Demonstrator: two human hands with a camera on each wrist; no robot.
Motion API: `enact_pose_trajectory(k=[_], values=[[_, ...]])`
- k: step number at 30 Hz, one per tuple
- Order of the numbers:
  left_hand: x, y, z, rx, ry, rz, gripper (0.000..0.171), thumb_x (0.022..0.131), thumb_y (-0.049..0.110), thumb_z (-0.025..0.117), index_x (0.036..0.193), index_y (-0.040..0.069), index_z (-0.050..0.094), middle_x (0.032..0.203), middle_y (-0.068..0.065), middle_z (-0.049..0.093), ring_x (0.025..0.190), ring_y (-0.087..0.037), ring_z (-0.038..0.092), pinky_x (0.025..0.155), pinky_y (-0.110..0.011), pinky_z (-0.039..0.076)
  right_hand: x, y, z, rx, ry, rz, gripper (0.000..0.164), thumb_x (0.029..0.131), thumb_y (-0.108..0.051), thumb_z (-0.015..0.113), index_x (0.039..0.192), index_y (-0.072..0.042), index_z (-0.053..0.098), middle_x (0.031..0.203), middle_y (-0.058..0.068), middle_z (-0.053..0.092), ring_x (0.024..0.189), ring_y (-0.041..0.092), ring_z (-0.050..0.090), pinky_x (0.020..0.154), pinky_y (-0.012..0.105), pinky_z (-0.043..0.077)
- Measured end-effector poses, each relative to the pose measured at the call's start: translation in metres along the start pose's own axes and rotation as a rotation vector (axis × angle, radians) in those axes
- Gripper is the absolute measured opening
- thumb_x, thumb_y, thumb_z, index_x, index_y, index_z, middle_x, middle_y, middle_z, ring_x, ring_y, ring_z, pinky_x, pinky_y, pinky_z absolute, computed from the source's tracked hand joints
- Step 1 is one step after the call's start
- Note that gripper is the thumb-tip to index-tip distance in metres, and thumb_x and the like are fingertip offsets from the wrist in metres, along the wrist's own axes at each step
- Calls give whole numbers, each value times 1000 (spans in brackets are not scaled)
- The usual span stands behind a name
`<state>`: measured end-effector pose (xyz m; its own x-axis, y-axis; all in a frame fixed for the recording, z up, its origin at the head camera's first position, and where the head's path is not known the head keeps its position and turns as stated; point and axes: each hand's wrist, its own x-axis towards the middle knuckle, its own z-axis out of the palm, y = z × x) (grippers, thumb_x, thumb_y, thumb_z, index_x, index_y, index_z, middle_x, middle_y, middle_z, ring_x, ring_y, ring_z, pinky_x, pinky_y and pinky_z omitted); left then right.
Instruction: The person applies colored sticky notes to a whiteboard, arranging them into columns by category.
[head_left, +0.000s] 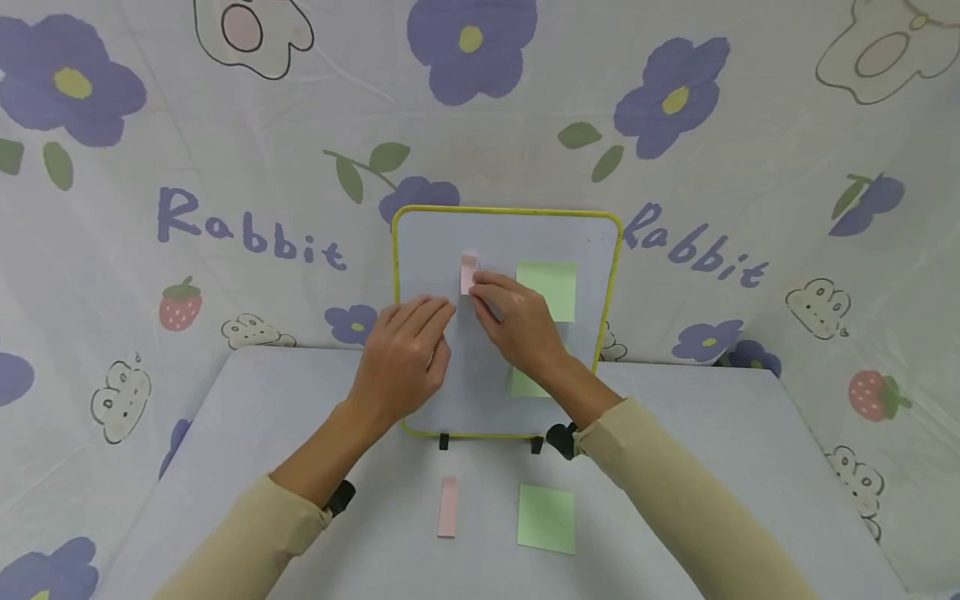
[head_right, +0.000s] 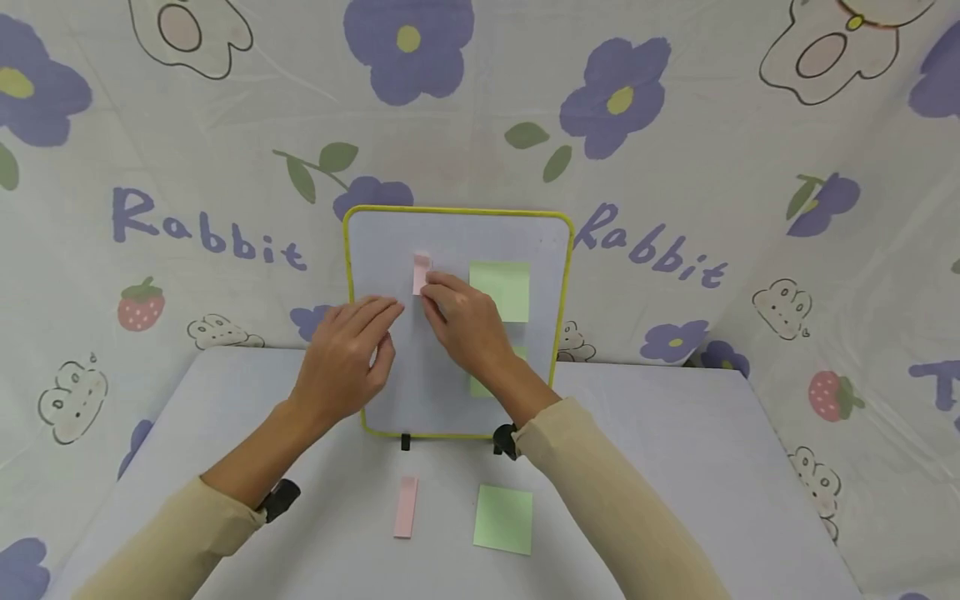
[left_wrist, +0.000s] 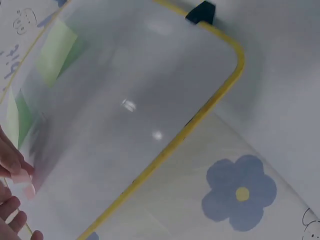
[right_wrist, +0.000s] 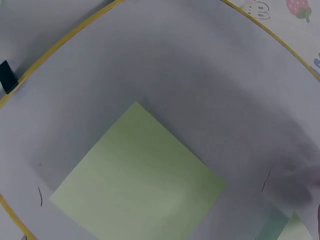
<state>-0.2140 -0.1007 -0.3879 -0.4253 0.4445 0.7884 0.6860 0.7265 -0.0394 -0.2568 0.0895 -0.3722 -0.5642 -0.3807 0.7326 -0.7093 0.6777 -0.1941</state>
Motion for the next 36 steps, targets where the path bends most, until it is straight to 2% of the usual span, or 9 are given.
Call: enact_pose_trajectory(k=[4, 9, 17, 29, 32, 36], values=[[14, -9, 3, 80, -132, 21, 46, 91, 5, 56, 137, -1, 58, 140, -13, 58, 135, -30, 47, 102, -53, 40, 0, 1, 1, -17, -4, -10, 16, 91, -2, 70, 104, 4, 75, 115, 16, 71, 108, 27, 68, 89, 35, 55], [25, -16, 8, 175, -227, 26, 52, 92, 6, 57, 144, 3, 52, 149, -9, 50, 143, -28, 38, 107, -59, 34, -1, 2, 2, -25, -17, -23, 16, 91, -2, 69, 106, 4, 75, 116, 16, 70, 109, 27, 68, 90, 35, 54], [32, -19, 11, 255, -303, 73, 55, 95, 8, 54, 149, 7, 46, 155, -4, 42, 146, -25, 32, 110, -61, 30, -1, 3, 1, -49, -13, -37, 19, 92, -2, 69, 109, 5, 73, 118, 17, 69, 111, 27, 67, 90, 35, 54], [33, -23, 11, 268, -328, 62, 57, 94, 9, 56, 150, 8, 44, 156, -3, 42, 147, -25, 31, 111, -60, 28, -2, 0, 1, -61, -42, -33, 19, 91, -2, 70, 109, 4, 73, 120, 17, 68, 112, 28, 66, 91, 36, 54], [34, -23, 12, 264, -334, 51, 57, 94, 11, 57, 150, 8, 45, 155, -3, 42, 148, -25, 29, 112, -61, 27, -3, -2, 0, -142, -68, -74, 29, 91, -12, 71, 115, 4, 70, 125, 18, 65, 115, 29, 64, 94, 39, 52], [35, -23, 13, 271, -332, 43, 58, 94, 13, 57, 150, 8, 45, 155, -3, 42, 148, -26, 28, 111, -62, 27, -3, -4, 0, -380, -64, -166, 49, 91, -28, 66, 129, 4, 63, 134, 17, 61, 126, 32, 56, 100, 45, 47]])
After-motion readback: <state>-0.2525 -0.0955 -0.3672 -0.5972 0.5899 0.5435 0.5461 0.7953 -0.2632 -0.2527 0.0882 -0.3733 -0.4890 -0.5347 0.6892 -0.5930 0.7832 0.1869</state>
